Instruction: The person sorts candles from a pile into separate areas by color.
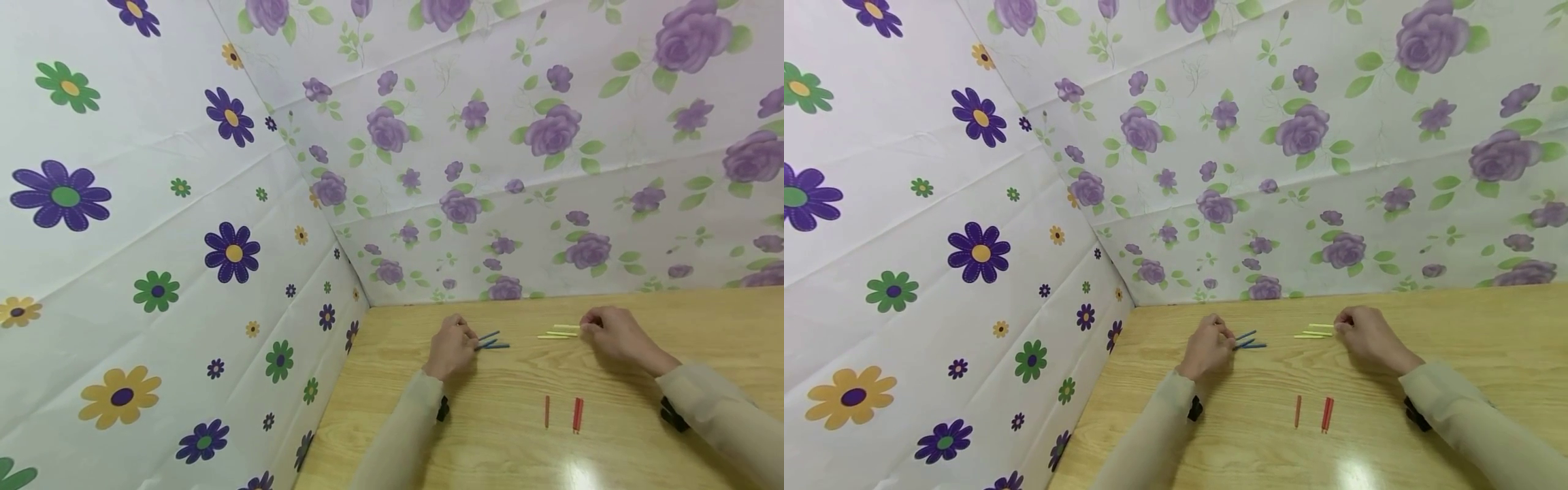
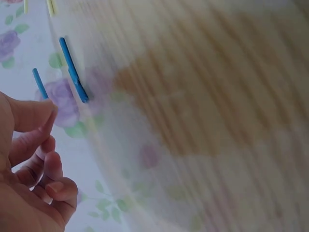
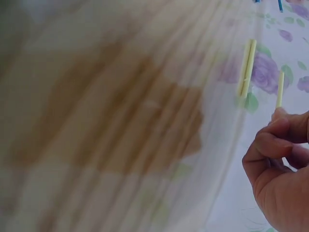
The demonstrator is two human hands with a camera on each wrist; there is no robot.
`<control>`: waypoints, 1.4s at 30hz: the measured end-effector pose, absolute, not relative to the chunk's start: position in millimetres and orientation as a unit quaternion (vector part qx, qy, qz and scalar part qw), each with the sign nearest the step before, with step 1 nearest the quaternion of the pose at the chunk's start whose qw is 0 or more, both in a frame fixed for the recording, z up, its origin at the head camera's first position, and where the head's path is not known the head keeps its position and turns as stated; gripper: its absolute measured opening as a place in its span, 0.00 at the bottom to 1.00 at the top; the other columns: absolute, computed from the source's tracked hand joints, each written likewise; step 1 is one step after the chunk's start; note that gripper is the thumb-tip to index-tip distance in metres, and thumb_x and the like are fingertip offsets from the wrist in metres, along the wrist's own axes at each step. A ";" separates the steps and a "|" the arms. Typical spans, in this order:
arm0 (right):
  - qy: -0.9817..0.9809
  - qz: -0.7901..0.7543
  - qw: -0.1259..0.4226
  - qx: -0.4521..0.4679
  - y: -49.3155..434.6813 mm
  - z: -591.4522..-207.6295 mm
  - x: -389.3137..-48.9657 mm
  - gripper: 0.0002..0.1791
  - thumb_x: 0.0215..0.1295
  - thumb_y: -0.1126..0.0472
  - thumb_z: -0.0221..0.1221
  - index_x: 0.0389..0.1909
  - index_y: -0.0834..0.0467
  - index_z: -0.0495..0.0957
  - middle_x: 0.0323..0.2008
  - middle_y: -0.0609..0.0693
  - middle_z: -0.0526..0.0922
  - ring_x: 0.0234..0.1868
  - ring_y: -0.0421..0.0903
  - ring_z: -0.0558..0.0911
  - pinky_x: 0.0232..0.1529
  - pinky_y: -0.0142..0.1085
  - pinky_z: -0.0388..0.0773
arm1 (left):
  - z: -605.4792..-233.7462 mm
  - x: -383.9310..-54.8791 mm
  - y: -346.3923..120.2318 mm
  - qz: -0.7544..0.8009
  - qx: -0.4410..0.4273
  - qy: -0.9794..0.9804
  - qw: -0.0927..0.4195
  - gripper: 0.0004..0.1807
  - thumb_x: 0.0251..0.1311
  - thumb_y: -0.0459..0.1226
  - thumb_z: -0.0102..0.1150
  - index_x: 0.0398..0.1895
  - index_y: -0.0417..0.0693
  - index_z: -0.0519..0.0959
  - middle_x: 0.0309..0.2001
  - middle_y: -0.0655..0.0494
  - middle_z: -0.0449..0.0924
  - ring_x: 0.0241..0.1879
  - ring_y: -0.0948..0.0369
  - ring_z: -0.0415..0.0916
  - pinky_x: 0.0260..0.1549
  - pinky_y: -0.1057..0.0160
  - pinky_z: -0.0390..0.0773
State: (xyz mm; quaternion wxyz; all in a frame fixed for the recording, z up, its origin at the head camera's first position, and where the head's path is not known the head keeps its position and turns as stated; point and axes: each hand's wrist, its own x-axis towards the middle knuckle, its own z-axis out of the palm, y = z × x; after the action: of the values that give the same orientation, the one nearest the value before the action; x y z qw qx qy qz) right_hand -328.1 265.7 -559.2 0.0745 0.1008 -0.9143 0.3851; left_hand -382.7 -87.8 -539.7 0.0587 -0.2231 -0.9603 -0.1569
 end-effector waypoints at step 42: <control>-0.931 0.343 0.068 0.100 265.5 -568.1 -347.1 0.07 0.71 0.67 0.67 0.35 0.66 0.90 0.35 0.62 0.91 0.35 0.55 0.87 0.40 0.54 0.86 | -543.3 -391.1 -94.8 -0.070 -0.206 -0.973 0.078 0.05 0.69 0.40 0.75 0.38 0.52 0.96 0.46 0.58 0.86 0.45 0.60 0.77 0.32 0.67 0.80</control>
State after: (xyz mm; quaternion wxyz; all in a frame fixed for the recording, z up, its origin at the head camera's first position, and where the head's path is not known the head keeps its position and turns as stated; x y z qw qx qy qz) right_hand -347.1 265.5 -568.1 0.0678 0.1002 -0.9314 0.3434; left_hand -391.1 -94.8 -543.3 0.0780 -0.2060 -0.9729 -0.0700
